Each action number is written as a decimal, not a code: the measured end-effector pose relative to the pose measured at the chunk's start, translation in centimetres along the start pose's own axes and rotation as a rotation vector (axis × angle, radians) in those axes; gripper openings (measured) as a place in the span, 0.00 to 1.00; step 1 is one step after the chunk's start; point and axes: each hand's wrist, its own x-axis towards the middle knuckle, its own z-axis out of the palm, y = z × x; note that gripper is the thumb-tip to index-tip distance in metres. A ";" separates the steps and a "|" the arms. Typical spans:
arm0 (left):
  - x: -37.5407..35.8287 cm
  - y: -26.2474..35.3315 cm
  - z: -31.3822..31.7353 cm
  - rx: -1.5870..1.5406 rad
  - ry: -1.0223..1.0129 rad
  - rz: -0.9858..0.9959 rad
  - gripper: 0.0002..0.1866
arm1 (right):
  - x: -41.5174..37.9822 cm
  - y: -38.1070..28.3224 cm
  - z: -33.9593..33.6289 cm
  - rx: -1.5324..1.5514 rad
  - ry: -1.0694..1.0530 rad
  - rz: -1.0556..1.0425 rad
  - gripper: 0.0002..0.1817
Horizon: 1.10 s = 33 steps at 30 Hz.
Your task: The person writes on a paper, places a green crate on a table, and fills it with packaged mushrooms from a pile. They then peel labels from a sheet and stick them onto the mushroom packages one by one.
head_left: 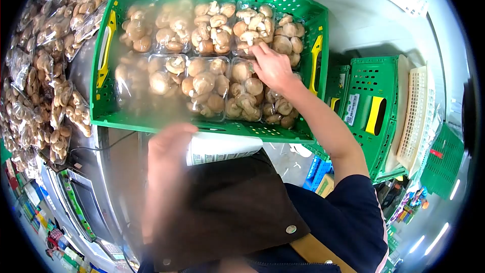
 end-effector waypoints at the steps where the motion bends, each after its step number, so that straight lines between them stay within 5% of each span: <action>1: 0.1 -0.1 -0.1 0.004 0.009 0.009 0.07 | -0.3 0.3 0.3 -0.015 -0.038 -0.034 0.15; 4: 0.7 -0.1 0.0 0.033 0.043 0.025 0.07 | -1.8 2.8 4.1 -0.101 -0.038 -0.173 0.16; 7: 1.1 0.1 -0.1 -0.013 0.077 0.122 0.07 | -2.2 -1.9 -2.6 0.264 0.157 -0.158 0.19; 9: 1.5 0.0 -0.3 -0.066 0.108 0.201 0.07 | -4.0 -5.6 -7.9 0.736 -0.109 0.100 0.21; 11: 1.8 0.0 -0.3 -0.099 0.120 0.289 0.07 | -6.1 -7.4 -9.4 0.998 -0.368 0.130 0.28; 13: 2.2 -1.0 -0.5 -0.040 0.191 0.339 0.08 | -7.0 -8.9 -8.8 1.153 -0.426 0.041 0.34; 14: 2.1 -1.0 -0.4 0.014 0.212 0.343 0.08 | -7.7 -9.5 -7.4 1.251 -0.289 0.097 0.33; 18: 0.4 -0.3 0.5 0.143 0.141 0.360 0.15 | -8.4 -9.4 -6.0 1.336 0.031 0.085 0.21; 19: 0.4 -1.0 -0.2 0.059 0.002 0.413 0.22 | -8.5 -9.2 -6.1 1.282 0.024 0.050 0.21; 24: 0.2 -0.8 0.7 0.206 0.087 0.360 0.30 | -8.7 -8.4 -7.0 1.091 -0.022 -0.042 0.22; 27: -0.3 -0.8 0.7 0.273 0.082 0.389 0.30 | -8.7 -8.6 -7.8 1.070 -0.055 -0.033 0.20; 33: -0.4 -1.3 0.0 0.545 0.098 0.620 0.13 | -9.4 -7.5 -7.4 0.936 -0.017 -0.101 0.09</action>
